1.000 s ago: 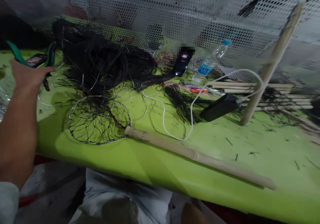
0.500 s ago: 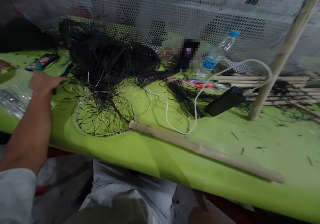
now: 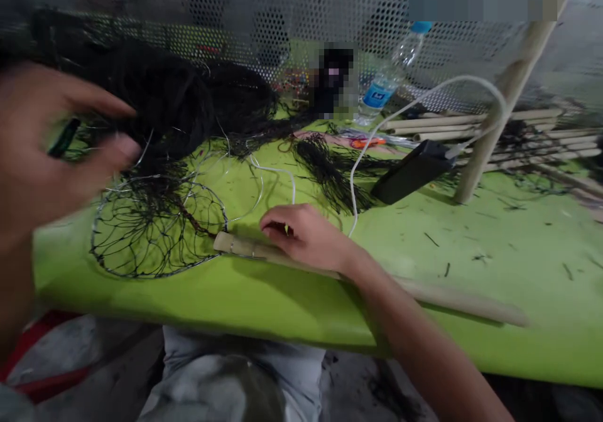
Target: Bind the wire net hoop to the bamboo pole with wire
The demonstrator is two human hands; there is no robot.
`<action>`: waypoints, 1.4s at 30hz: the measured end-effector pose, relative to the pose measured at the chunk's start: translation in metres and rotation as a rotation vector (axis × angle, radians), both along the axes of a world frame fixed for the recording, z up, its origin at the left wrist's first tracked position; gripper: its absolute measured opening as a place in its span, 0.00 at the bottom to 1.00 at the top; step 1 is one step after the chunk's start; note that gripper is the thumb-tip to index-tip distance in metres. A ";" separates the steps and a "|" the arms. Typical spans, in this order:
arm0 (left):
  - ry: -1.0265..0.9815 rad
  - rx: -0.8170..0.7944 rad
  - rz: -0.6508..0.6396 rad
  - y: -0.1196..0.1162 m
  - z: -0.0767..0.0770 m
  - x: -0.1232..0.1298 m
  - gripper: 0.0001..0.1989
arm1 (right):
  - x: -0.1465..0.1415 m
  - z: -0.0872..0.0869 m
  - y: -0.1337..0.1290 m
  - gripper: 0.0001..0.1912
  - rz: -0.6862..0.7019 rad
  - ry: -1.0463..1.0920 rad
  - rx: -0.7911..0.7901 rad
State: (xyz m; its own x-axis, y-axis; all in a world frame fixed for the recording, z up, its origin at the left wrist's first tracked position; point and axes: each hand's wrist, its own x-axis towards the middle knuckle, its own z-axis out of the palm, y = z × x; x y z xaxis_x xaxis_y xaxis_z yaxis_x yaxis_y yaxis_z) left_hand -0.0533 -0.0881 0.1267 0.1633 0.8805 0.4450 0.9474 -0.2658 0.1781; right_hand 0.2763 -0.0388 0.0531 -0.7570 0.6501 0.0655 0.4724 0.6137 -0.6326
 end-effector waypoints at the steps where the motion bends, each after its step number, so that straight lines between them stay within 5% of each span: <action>1: 0.092 0.005 -0.181 0.000 -0.008 0.026 0.20 | 0.001 -0.004 0.000 0.08 0.006 0.016 -0.004; 4: 0.202 -0.146 -0.550 0.007 -0.049 0.076 0.18 | 0.007 -0.011 -0.003 0.09 0.033 0.042 -0.011; 7: 0.092 -0.307 -0.670 0.012 -0.089 0.088 0.15 | 0.012 -0.011 -0.010 0.09 0.050 -0.006 -0.037; 10: 0.001 -0.376 -0.724 0.013 -0.106 0.083 0.14 | 0.014 -0.011 -0.018 0.07 0.028 -0.069 -0.086; 14: -0.078 -0.394 -0.732 0.011 -0.109 0.080 0.12 | 0.015 -0.016 -0.027 0.13 -0.060 -0.086 -0.096; 29: -0.092 -0.339 -0.702 0.004 -0.113 0.090 0.08 | 0.007 -0.023 -0.035 0.12 -0.146 -0.073 -0.063; 42: -0.083 -0.289 -0.756 0.005 -0.115 0.081 0.14 | 0.009 -0.020 -0.031 0.13 -0.045 -0.148 -0.087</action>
